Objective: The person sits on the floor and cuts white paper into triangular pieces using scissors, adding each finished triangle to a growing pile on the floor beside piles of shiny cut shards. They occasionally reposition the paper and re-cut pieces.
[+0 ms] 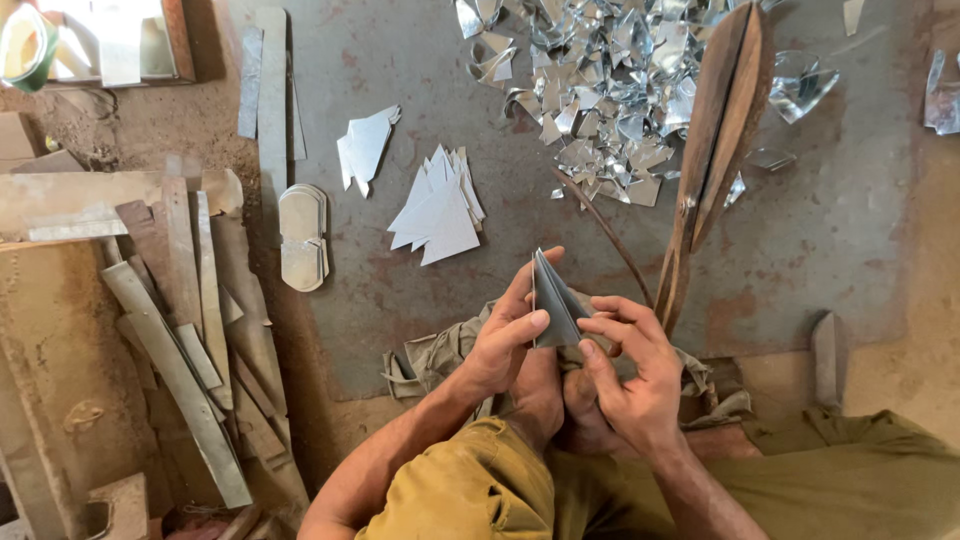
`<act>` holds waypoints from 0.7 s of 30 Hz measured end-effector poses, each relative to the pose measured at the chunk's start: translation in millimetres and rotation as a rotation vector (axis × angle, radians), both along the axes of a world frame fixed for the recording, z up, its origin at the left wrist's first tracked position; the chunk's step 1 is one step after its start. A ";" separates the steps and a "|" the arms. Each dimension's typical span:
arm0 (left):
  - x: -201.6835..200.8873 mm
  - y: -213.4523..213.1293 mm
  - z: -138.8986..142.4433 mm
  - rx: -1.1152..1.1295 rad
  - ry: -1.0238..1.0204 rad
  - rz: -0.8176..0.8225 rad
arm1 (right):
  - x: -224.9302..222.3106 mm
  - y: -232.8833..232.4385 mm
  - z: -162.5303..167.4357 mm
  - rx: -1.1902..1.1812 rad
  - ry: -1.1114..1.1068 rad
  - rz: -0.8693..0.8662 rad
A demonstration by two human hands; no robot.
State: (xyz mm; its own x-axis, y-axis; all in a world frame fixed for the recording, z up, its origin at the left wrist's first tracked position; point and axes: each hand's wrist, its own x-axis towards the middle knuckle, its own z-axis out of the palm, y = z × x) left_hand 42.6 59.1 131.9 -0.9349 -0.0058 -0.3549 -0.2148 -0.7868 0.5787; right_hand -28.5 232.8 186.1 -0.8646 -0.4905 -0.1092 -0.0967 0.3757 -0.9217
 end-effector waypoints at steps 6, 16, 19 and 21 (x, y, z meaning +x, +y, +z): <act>1.0 5.9 -7.1 -0.114 0.016 0.023 | 2.4 -9.6 -0.4 0.106 0.195 -0.003; 0.6 7.6 -10.7 -0.136 -0.003 0.064 | 1.1 -12.7 -10.7 0.084 0.241 -0.093; 0.0 10.4 -13.9 -0.121 -0.026 0.097 | 4.1 -13.0 -14.7 0.054 0.336 -0.145; 0.8 11.2 -17.6 -0.136 -0.070 0.088 | 6.0 -12.6 -17.0 0.028 0.326 -0.179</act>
